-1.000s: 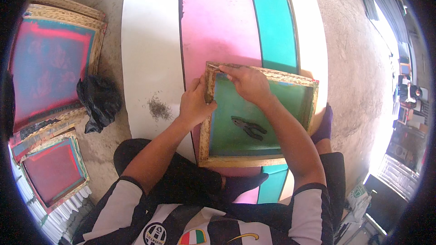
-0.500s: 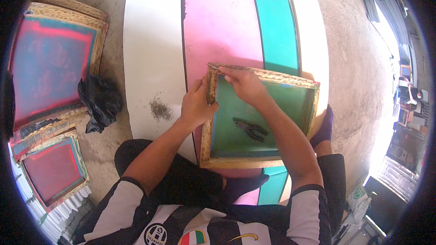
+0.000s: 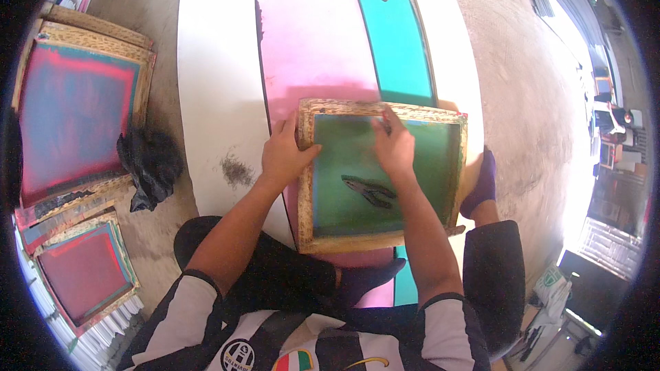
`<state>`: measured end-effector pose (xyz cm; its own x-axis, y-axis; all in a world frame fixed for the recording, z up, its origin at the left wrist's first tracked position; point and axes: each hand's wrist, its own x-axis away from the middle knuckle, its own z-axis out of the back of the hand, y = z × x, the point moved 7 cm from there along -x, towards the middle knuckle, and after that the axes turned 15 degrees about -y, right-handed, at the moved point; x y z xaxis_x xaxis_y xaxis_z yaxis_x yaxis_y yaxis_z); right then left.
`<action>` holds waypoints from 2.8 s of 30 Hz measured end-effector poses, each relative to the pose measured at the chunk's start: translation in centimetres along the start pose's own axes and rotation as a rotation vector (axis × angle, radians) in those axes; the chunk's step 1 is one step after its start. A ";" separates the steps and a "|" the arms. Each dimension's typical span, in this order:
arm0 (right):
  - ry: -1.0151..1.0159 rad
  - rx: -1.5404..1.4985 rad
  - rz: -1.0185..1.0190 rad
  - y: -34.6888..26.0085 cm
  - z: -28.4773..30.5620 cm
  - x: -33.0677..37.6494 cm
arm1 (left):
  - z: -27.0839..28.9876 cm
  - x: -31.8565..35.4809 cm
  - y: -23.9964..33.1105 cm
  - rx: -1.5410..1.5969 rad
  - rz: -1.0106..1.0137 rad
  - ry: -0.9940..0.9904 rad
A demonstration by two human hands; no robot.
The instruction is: The person sits on the floor and uses a screwdriver to scrape and adjust the edges of a green screen-printing frame. They then gather debris from the work surface into a black plastic bag and use pliers to pull or adjust material along the frame edge.
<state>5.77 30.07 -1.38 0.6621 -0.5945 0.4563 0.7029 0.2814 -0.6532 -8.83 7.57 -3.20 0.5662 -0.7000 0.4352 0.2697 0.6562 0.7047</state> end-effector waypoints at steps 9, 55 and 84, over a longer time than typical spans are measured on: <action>0.264 -0.092 -0.059 3.9 3.1 -1.8 | -0.5 -0.2 0.3 -0.069 0.064 -0.032; -0.045 0.228 0.240 -3.5 -8.5 16.3 | -0.3 3.2 -4.0 0.047 -0.042 -0.228; -0.104 0.338 0.213 -6.1 -9.9 14.5 | 2.0 1.3 -3.5 0.151 -0.027 -0.275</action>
<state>8.53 12.25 3.28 0.8125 -0.4217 0.4024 0.5817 0.6317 -0.5125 -10.64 3.78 -3.95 0.3233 -0.7803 0.5354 0.1515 0.6012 0.7846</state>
